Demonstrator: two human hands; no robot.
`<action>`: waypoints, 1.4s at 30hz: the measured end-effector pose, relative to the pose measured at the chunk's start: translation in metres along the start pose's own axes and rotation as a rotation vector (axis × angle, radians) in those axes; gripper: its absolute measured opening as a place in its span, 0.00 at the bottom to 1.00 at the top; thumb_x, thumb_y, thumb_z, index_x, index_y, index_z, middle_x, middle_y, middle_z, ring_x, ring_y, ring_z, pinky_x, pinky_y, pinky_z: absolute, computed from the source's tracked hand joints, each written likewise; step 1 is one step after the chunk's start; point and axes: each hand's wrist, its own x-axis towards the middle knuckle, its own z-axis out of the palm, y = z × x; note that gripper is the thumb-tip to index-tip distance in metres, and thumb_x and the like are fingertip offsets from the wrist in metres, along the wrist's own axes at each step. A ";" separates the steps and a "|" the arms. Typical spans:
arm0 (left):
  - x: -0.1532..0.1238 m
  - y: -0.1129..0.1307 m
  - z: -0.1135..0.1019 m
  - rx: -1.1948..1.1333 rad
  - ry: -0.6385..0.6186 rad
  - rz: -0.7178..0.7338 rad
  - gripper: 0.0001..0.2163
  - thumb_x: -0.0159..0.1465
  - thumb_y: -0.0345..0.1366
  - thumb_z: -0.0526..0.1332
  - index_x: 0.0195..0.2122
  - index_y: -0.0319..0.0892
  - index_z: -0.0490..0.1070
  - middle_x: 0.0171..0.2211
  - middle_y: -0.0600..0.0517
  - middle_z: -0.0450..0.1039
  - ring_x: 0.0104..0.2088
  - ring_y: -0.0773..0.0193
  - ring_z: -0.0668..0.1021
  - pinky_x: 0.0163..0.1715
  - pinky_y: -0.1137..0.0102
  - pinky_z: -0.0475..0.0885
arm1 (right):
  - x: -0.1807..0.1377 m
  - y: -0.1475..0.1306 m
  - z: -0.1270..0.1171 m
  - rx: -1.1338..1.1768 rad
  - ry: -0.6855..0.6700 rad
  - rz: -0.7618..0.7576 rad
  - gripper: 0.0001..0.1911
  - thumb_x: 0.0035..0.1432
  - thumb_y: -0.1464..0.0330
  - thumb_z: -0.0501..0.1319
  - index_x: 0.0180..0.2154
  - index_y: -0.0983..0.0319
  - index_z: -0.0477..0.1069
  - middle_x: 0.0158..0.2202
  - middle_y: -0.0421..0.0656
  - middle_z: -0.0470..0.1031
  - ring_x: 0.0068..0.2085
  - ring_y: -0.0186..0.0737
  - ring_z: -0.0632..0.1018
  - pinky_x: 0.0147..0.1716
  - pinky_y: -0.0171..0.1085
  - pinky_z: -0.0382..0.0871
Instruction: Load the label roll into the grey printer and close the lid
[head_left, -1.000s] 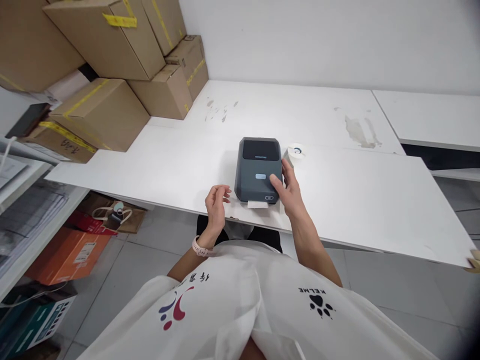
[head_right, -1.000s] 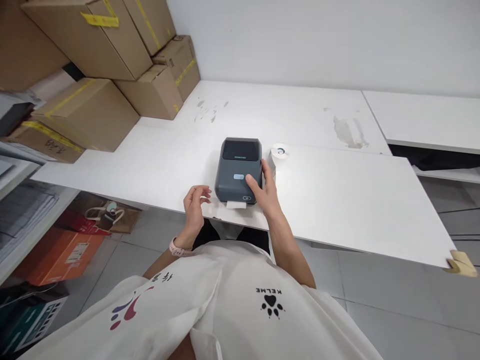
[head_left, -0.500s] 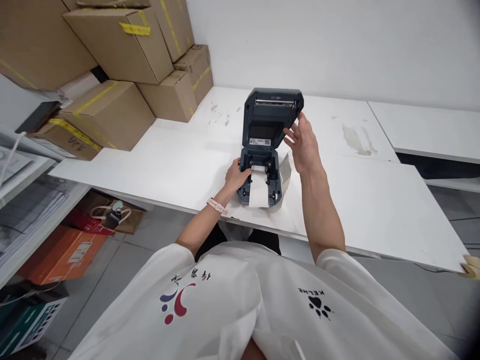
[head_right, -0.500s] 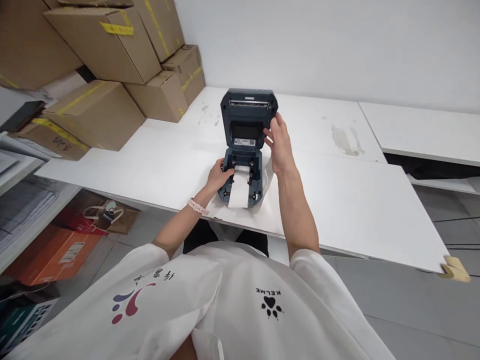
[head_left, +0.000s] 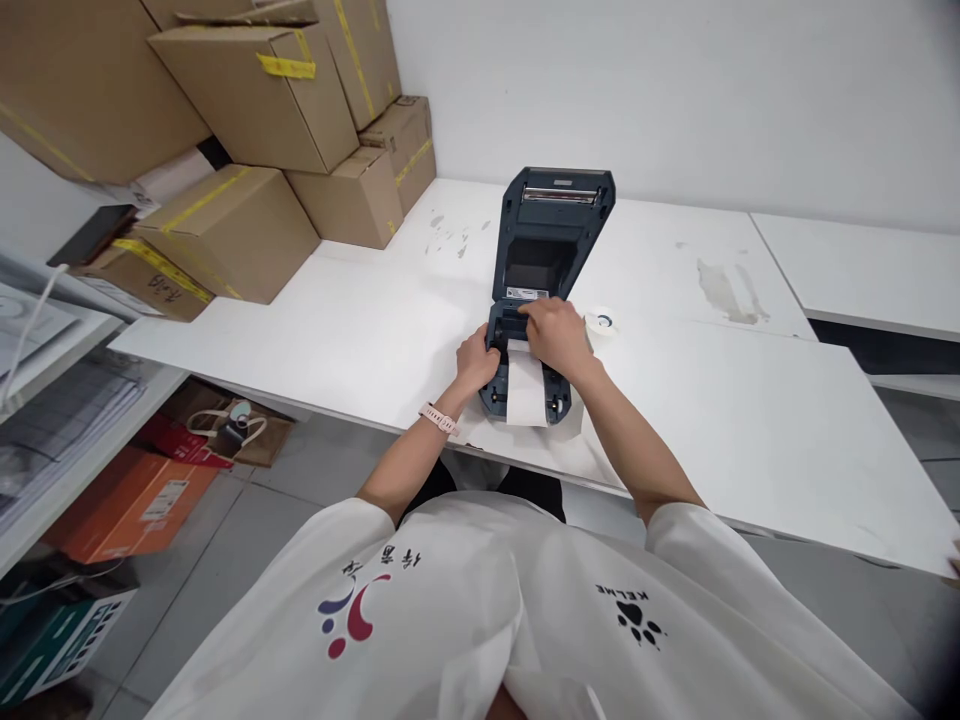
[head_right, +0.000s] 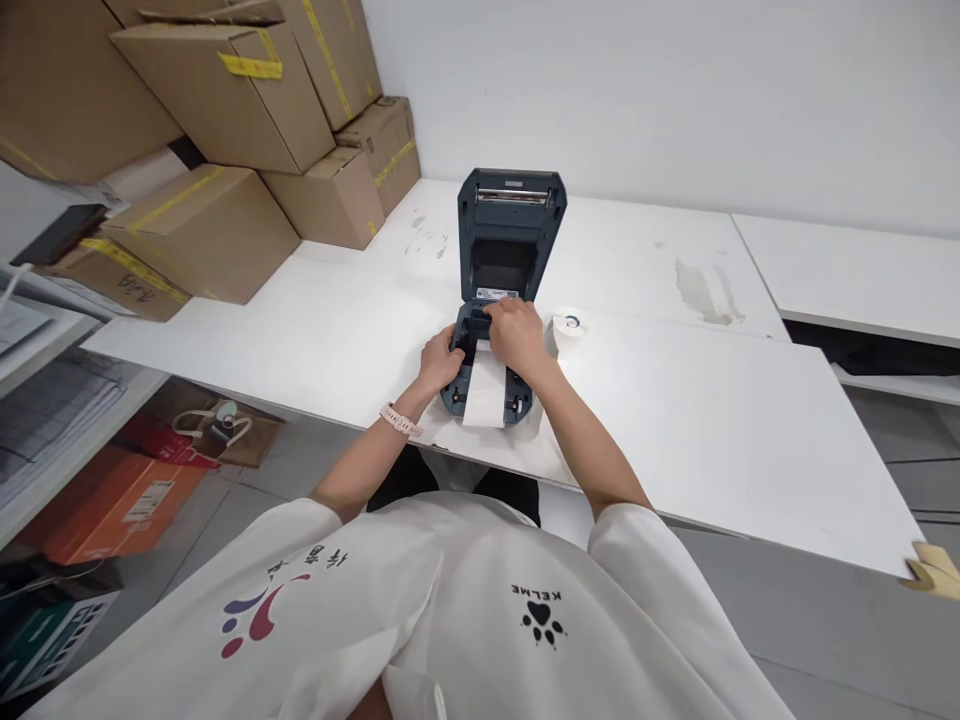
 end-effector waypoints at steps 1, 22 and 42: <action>0.000 0.001 -0.001 0.017 0.002 0.001 0.29 0.56 0.26 0.58 0.61 0.45 0.72 0.51 0.46 0.82 0.52 0.44 0.81 0.53 0.56 0.74 | 0.003 -0.001 0.003 -0.079 -0.156 -0.041 0.24 0.65 0.73 0.49 0.56 0.68 0.75 0.53 0.61 0.79 0.57 0.61 0.76 0.60 0.56 0.61; -0.003 -0.001 0.001 -0.093 0.023 0.005 0.29 0.55 0.26 0.57 0.59 0.47 0.74 0.51 0.49 0.82 0.51 0.45 0.80 0.54 0.53 0.74 | -0.145 0.153 -0.029 0.986 -0.075 0.296 0.23 0.49 0.52 0.75 0.45 0.50 0.77 0.49 0.48 0.81 0.51 0.56 0.80 0.55 0.59 0.74; 0.000 -0.003 0.003 -0.076 0.028 -0.010 0.30 0.55 0.26 0.57 0.60 0.48 0.73 0.53 0.50 0.82 0.54 0.46 0.81 0.57 0.53 0.73 | -0.029 0.177 0.023 0.923 -0.129 0.423 0.47 0.35 0.60 0.79 0.58 0.60 0.70 0.58 0.52 0.77 0.58 0.57 0.77 0.59 0.57 0.71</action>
